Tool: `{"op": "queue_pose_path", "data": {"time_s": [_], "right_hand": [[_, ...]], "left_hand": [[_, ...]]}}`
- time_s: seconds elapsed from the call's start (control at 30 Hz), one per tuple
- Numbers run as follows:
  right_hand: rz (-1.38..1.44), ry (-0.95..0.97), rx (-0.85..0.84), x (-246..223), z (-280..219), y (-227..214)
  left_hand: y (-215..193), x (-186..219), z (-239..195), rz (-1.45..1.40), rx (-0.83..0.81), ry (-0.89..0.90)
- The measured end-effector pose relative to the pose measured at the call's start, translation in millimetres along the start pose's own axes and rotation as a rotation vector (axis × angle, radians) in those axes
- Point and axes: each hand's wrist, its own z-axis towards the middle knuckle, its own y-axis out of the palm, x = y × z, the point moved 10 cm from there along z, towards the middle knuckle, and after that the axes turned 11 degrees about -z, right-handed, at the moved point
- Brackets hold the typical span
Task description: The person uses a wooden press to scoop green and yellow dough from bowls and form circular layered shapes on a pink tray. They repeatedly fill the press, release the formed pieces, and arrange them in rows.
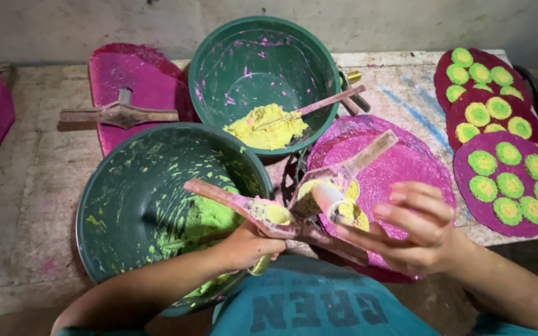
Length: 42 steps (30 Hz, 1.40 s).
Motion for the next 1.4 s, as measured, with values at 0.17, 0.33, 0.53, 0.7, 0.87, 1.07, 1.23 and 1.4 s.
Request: {"op": "queue_pose_path", "data": {"time_s": [0.17,0.33,0.53,0.7,0.87,1.07,1.23,1.4], "right_hand": [[-0.065,-0.019,-0.050,-0.2,-7.6,0.3],[-0.010,0.043,-0.045,5.0,-14.1,5.9],[0.016,0.110,0.082,9.0,-16.2,1.8],[0.013,0.165,-0.102,6.0,-19.5,17.1],[0.018,0.291,-0.073,19.1,-30.0,11.5],[-0.103,0.186,0.026,12.2,-37.3,9.7],[-0.195,0.172,0.084,7.1,-45.2,2.6],[-0.213,0.490,0.226,29.0,-79.6,-26.5]], "left_hand": [[-11.3,-3.0,2.1,0.025,0.034,0.018],[-8.9,17.9,0.5,0.152,-0.023,0.251],[-16.5,10.1,6.2,0.199,0.031,0.183],[-15.8,6.3,6.1,0.165,0.012,0.184],[-21.9,-0.3,10.3,0.160,0.062,0.131],[-28.5,-1.9,13.1,0.150,0.104,0.170],[-19.6,34.4,18.6,-0.010,0.142,0.408],[-14.5,121.2,4.3,0.517,0.378,0.774]]}}
